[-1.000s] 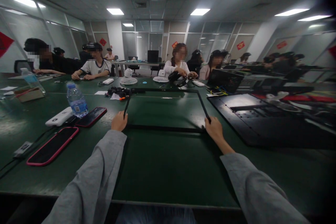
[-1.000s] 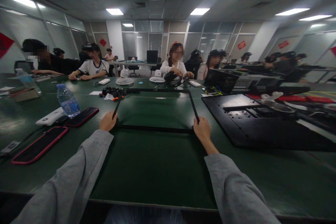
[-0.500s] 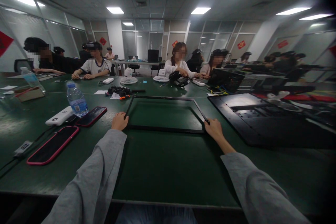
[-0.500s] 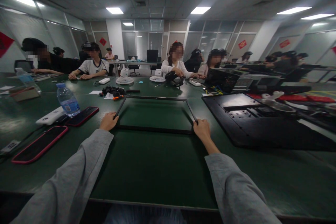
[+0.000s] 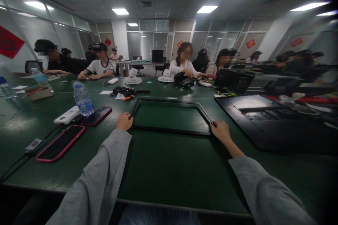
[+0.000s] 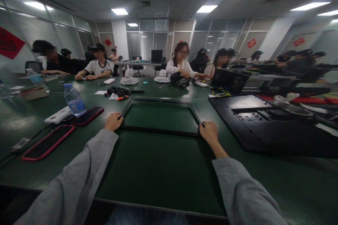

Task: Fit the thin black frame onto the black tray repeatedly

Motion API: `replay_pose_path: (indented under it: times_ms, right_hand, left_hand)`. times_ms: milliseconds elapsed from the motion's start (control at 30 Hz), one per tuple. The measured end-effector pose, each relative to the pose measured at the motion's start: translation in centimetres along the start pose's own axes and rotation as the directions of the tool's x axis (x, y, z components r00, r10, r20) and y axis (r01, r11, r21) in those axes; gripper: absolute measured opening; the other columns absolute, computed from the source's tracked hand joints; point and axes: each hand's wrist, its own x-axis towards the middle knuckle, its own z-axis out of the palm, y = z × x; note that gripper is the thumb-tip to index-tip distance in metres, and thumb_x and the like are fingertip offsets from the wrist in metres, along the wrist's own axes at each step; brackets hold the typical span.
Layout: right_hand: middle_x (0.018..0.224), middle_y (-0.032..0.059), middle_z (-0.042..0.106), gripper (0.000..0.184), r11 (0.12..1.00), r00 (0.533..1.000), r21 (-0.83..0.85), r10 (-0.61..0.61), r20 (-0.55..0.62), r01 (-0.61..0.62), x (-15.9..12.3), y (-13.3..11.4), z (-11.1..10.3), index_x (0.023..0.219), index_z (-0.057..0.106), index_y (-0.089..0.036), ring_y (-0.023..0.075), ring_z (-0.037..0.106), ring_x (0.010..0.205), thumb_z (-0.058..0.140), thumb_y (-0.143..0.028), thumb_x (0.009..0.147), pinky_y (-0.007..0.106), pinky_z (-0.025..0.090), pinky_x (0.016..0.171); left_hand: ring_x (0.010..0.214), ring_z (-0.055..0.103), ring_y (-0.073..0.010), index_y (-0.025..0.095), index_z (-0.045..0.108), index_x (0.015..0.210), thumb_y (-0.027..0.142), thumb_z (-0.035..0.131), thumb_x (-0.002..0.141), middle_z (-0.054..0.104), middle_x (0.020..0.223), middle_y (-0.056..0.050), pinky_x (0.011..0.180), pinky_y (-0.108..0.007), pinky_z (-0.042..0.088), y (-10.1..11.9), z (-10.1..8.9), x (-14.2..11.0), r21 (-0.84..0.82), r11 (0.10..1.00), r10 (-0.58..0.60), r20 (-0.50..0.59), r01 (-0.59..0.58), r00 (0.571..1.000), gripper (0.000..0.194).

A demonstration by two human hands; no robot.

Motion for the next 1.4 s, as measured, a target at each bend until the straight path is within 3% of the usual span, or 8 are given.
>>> replay_pose_path:
  times_ms: [200,267,367,467,667,1000,1233,1400]
  right_hand:
    - [0.109,0.0239,0.065,0.047,0.996,1.0,0.089,0.03,-0.004,-0.03,-0.4,-0.6,-0.7,0.121,0.068,-0.004,0.031,0.061,0.101,0.044,-0.033,0.092,0.04,0.045,0.092]
    - [0.111,0.0223,0.065,0.047,0.981,0.996,0.192,0.047,-0.073,-0.033,-0.7,-1.2,-1.4,0.124,0.064,-0.005,0.0305,0.061,0.102,0.041,-0.032,0.093,0.039,0.045,0.09]
    - [0.105,0.0167,0.068,0.049,0.929,0.967,0.359,0.165,-0.192,-0.087,-1.4,-2.3,-2.9,0.135,0.051,-0.009,0.0288,0.063,0.093,0.036,-0.035,0.096,0.039,0.045,0.083]
    - [0.096,0.0139,0.069,0.051,0.892,0.947,0.435,0.235,-0.217,-0.122,-2.0,-3.1,-4.1,0.139,0.041,-0.01,0.0283,0.063,0.081,0.033,-0.038,0.097,0.04,0.044,0.078]
    - [0.092,0.0137,0.069,0.05,0.874,0.957,0.478,0.211,-0.198,-0.093,-2.1,-3.0,-4.3,0.137,0.041,-0.009,0.0289,0.062,0.081,0.032,-0.036,0.096,0.039,0.042,0.077]
    - [0.105,0.0189,0.062,0.043,0.958,0.973,0.284,0.1,-0.209,-0.037,-1.3,-1.6,-2.3,0.121,0.062,-0.008,0.0282,0.058,0.098,0.038,-0.031,0.095,0.038,0.044,0.087]
    - [0.097,0.0213,0.063,0.044,0.989,0.993,0.132,0.081,-0.084,-0.07,-0.9,-0.6,-1.1,0.117,0.071,-0.006,0.03,0.06,0.094,0.043,-0.031,0.093,0.04,0.046,0.087]
    - [0.102,0.0221,0.066,0.045,0.997,0.997,0.03,0.071,-0.022,-0.07,-0.5,-0.1,-0.5,0.12,0.072,-0.008,0.0305,0.062,0.095,0.048,-0.033,0.091,0.04,0.047,0.089]
  left_hand:
    - [0.121,0.054,-0.03,0.02,0.07,0.118,0.034,0.046,0.094,0.063,0.133,-0.01,0.099,-0.043,0.047,0.6,-0.6,-0.3,-0.012,1.0,0.023,-0.05,-0.024,0.998,0.036]
    - [0.12,0.056,-0.0282,0.02,0.067,0.123,0.033,0.045,0.096,0.062,0.132,-0.01,0.1,-0.041,0.046,1.2,-1.2,-0.7,-0.043,0.998,0.041,-0.162,-0.048,0.986,0.038]
    - [0.119,0.058,-0.0251,0.02,0.054,0.14,0.037,0.038,0.1,0.06,0.133,-0.012,0.099,-0.036,0.046,2.2,-2.3,-1.2,-0.105,0.992,0.029,-0.368,-0.072,0.93,0.046]
    - [0.107,0.064,-0.0244,0.02,0.036,0.153,0.044,0.032,0.102,0.062,0.129,-0.014,0.087,-0.033,0.05,3.0,-3.0,-1.7,-0.141,0.989,-0.014,-0.428,-0.052,0.904,0.056]
    - [0.094,0.068,-0.0231,0.019,0.032,0.155,0.046,0.03,0.103,0.07,0.115,-0.012,0.081,-0.032,0.05,2.9,-2.7,-1.6,-0.151,0.988,-0.016,-0.342,-0.038,0.94,0.059]
    - [0.099,0.064,-0.0242,0.024,0.066,0.127,0.044,0.04,0.099,0.07,0.107,-0.009,0.084,-0.034,0.048,2.1,-2.1,-1.2,-0.056,0.998,-0.007,-0.305,-0.011,0.952,0.043]
    - [0.107,0.058,-0.0291,0.025,0.076,0.106,0.044,0.047,0.094,0.069,0.108,-0.01,0.089,-0.04,0.049,1.2,-1.1,-0.6,0.056,0.998,0.014,-0.15,-0.006,0.989,0.037]
    - [0.11,0.058,-0.0298,0.024,0.077,0.108,0.046,0.049,0.092,0.069,0.113,-0.011,0.092,-0.041,0.049,0.7,-0.6,-0.3,0.033,0.999,-0.022,-0.071,0.024,0.997,0.039]
